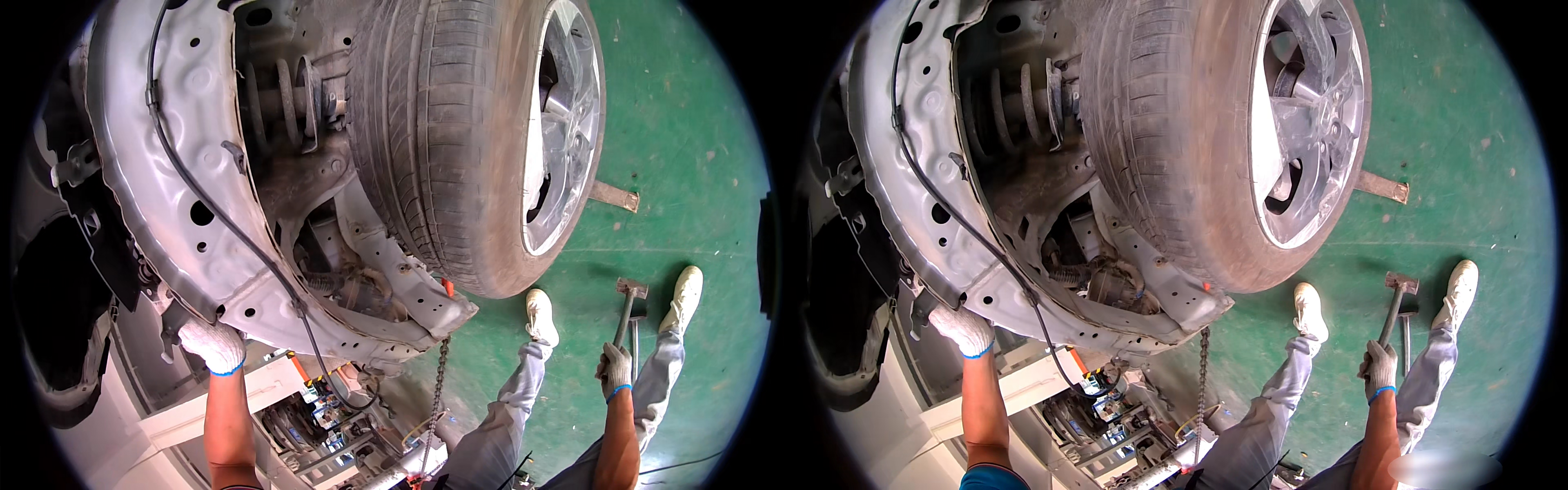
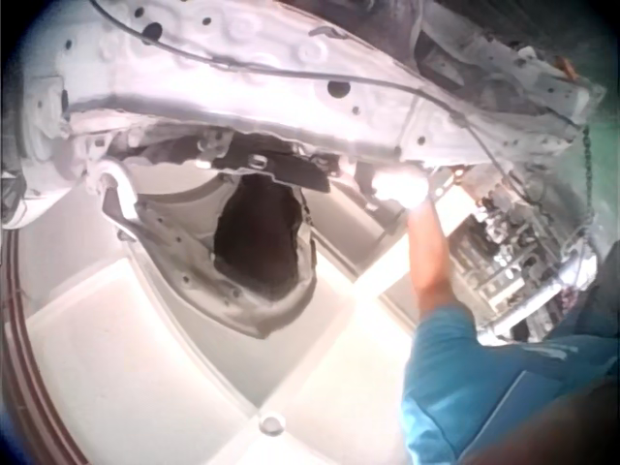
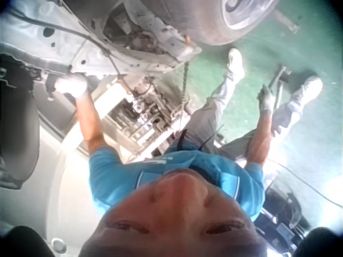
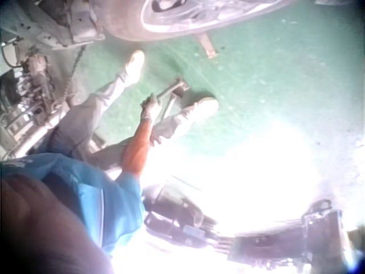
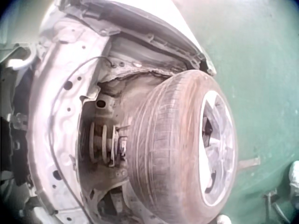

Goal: The person uses a hammer and a metal bar to repeatedly strike and straighten a damaged section of a car's front frame. The person also uses a chain hoist to apply tension to the frame while working. A second person briefly assists by holding the frame.

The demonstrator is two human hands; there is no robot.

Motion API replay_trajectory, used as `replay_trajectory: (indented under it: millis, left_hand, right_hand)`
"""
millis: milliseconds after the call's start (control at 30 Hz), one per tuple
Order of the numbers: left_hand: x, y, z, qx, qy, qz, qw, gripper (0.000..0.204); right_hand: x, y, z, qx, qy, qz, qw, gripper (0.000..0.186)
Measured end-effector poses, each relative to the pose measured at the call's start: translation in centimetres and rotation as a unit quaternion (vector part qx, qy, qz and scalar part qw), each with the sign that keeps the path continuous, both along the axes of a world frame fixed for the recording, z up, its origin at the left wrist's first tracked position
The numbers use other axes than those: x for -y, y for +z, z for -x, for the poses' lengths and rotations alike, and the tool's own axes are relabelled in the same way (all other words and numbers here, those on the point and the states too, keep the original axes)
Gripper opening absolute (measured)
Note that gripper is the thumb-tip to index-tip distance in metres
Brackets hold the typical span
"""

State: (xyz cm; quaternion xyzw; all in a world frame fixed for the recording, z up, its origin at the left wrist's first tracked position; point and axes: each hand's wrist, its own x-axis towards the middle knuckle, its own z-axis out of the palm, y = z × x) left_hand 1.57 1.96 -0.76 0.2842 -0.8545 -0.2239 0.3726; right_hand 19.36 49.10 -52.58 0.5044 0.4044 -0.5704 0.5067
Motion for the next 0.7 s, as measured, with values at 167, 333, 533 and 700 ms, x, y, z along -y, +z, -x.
replay_trajectory:
  millis: [167,333,533,700]
  left_hand:
    - [-0.2,0.0,-0.4,-0.009,0.026,-0.008,1.0,0.048]
    - [0.9,0.3,-0.9,-0.017,0.047,-0.019,0.999,0.053]
    - [2.9,2.4,-3.3,0.093,-0.004,0.039,0.995,0.052]
    - [-1.4,1.5,-0.8,-0.012,0.012,-0.091,0.996,0.055]
  right_hand:
    - [0.5,-1.8,3.3,-0.034,0.09,-0.03,0.995,0.018]
    - [2.4,-4.9,6.2,-0.053,0.144,-0.004,0.988,0.019]
    - [3.3,-6.7,4.5,-0.097,0.176,0.021,0.979,0.021]
    - [1.3,-10.4,-1.1,-0.157,0.362,-0.033,0.918,0.03]
